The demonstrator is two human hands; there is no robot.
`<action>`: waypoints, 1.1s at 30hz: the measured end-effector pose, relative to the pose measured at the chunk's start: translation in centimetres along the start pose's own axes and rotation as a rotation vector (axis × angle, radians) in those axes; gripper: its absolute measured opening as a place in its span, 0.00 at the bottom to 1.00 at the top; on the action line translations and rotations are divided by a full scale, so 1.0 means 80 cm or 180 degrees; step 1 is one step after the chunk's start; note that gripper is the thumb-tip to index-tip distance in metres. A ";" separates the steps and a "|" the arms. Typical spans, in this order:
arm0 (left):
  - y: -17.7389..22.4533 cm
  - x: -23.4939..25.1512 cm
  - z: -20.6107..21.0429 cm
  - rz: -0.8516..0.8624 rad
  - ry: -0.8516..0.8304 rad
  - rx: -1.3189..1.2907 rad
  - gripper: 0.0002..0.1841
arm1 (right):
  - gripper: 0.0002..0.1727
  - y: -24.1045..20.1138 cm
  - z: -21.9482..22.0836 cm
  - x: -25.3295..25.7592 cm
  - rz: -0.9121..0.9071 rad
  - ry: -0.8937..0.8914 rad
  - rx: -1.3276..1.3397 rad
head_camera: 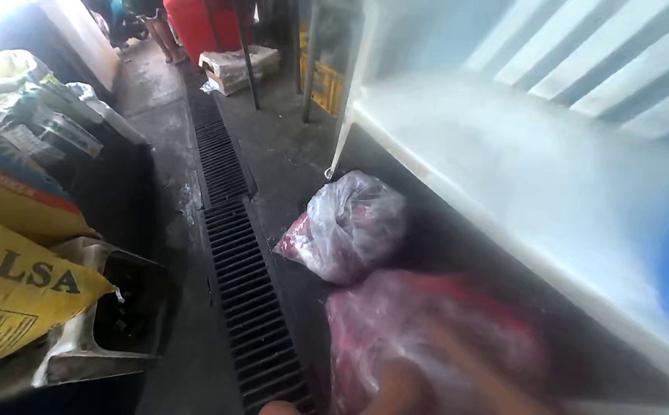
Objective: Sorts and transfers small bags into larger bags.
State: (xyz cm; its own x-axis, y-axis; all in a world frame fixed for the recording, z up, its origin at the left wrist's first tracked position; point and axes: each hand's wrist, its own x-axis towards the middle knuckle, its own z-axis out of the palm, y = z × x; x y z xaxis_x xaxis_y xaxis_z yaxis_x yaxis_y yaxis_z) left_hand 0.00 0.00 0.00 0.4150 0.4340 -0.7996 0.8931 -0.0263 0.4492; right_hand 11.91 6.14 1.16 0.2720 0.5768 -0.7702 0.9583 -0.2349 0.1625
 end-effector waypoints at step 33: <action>0.026 0.064 -0.017 0.0725 0.0325 0.0089 0.53 | 0.35 0.047 0.080 -0.001 -0.0186 0.0281 0.0711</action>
State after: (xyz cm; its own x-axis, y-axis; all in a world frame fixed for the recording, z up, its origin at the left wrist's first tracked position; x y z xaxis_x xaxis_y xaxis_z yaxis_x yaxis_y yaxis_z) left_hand 3.77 3.40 -2.59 0.5875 0.5028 -0.6340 0.7836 -0.1581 0.6008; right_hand 14.97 0.20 -2.12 0.2327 0.6583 -0.7159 0.9322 -0.3607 -0.0287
